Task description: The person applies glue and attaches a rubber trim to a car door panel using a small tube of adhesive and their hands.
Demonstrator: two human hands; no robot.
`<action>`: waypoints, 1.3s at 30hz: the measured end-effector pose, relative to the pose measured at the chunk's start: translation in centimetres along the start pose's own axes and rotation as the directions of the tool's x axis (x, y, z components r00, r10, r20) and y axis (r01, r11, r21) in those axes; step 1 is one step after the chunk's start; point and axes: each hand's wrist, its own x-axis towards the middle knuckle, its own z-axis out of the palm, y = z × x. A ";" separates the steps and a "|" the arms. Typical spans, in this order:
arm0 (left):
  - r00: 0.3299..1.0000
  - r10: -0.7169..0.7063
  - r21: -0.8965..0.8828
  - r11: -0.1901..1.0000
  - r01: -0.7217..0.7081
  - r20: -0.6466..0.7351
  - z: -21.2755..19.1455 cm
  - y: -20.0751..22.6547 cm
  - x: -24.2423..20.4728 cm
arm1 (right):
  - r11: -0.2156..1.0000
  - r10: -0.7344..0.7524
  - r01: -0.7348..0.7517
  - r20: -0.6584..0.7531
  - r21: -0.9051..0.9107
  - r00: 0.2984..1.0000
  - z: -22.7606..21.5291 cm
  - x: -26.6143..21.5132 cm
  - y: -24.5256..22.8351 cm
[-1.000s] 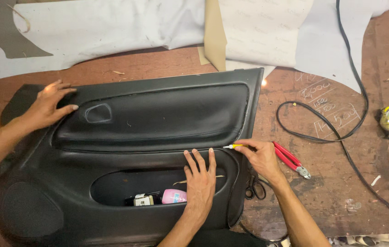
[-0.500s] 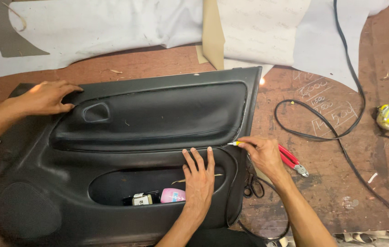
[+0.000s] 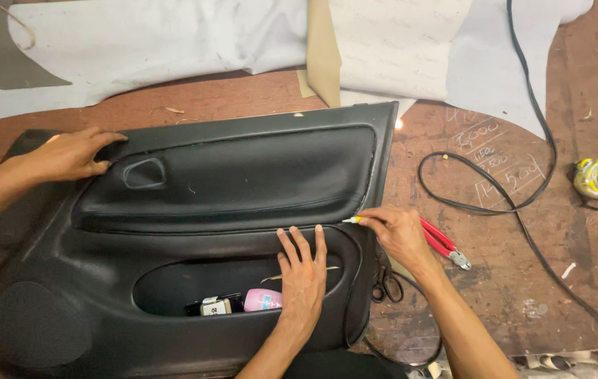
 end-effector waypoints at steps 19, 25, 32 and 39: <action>0.999 0.009 0.032 0.999 -0.010 0.035 -0.3 -0.1 0.1 | 0.999 0.035 -0.036 -0.022 -0.013 0.999 -1.1 0.6 0.8; 1.000 -0.007 -0.024 1.000 0.007 0.006 -0.2 0.0 0.2 | 0.993 0.115 -0.116 0.055 0.009 0.992 -0.6 0.6 0.3; 1.000 -0.009 0.028 1.000 0.009 -0.003 0.1 0.1 0.0 | 0.910 0.360 -0.326 -0.094 0.257 0.928 -0.3 -0.2 6.0; 1.000 0.009 0.068 0.998 -0.007 -0.020 0.0 0.1 0.0 | 0.116 0.473 -0.196 0.120 0.974 0.873 1.3 -4.2 11.8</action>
